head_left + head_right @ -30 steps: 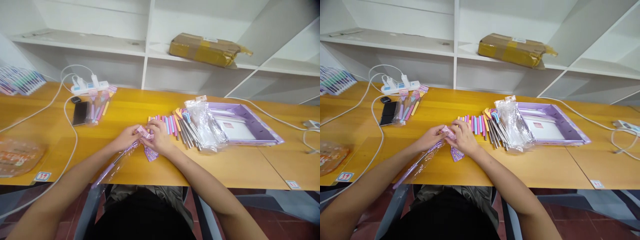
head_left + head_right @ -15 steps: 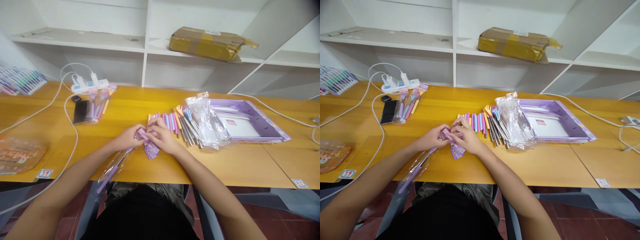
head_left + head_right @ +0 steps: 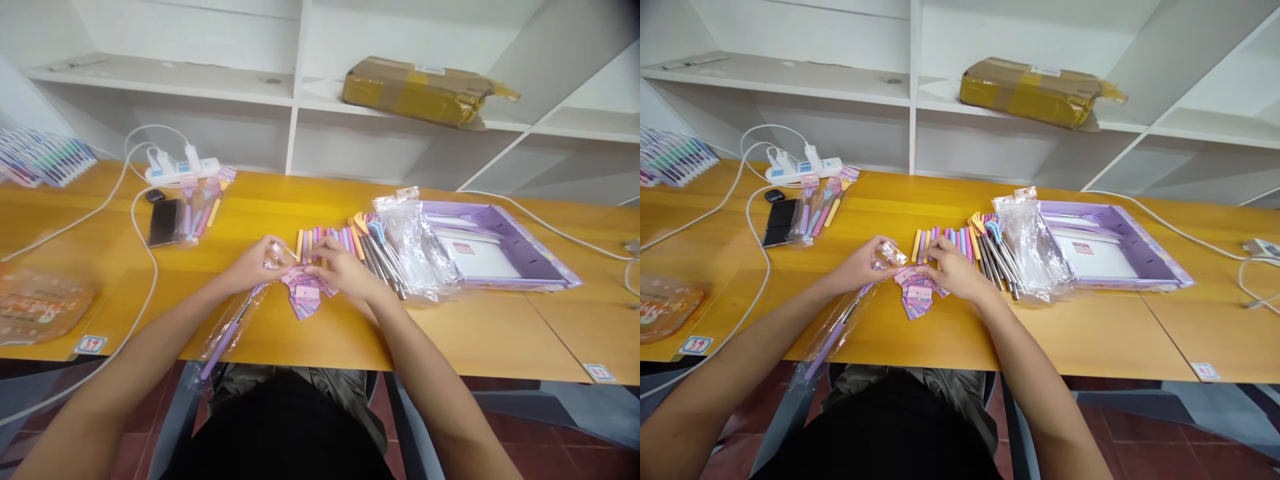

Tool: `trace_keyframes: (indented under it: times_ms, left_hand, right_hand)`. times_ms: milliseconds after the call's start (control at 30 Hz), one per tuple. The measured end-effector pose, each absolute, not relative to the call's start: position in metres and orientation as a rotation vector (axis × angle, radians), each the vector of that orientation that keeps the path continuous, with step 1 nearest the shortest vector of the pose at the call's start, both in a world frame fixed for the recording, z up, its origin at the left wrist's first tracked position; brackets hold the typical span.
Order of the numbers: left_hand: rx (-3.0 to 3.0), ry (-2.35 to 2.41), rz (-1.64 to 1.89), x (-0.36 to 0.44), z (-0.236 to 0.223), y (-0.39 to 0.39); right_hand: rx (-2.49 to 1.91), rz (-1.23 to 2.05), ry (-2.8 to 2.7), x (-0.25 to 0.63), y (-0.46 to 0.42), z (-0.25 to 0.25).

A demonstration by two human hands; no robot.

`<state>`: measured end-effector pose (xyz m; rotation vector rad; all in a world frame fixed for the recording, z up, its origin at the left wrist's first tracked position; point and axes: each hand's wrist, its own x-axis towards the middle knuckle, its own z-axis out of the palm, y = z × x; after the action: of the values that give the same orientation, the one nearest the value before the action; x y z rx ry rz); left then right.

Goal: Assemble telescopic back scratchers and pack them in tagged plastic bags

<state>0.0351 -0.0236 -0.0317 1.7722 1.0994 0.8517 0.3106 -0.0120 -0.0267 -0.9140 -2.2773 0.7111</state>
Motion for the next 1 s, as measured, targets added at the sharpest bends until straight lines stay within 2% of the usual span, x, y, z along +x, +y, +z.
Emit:
trace_keyframes:
  times_ms: [200,300,533,733,800,1000]
  left_hand:
    - [1.759,0.958,0.741,0.046,-0.034,-0.034]
    - [1.707,0.884,0.703,0.047,-0.030,-0.036]
    - [1.522,0.682,0.339,0.034,-0.024,-0.034]
    - [1.517,0.663,0.268,0.034,-0.018,-0.038]
    - [1.559,0.665,0.269,0.035,-0.015,-0.038]
    - [1.651,0.609,0.231,0.034,-0.015,-0.035]
  right_hand:
    - [-0.887,0.713,-2.078,0.272,-0.027,-0.028]
    - [-0.996,0.535,-1.788,0.268,-0.030,-0.025]
    - [-1.058,0.355,-1.454,0.307,-0.013,-0.006]
    - [-0.892,0.208,-1.026,0.347,0.012,0.006]
    - [-0.868,0.373,-1.074,0.348,0.016,0.001]
    - [-0.737,1.204,-1.315,0.335,0.008,-0.011]
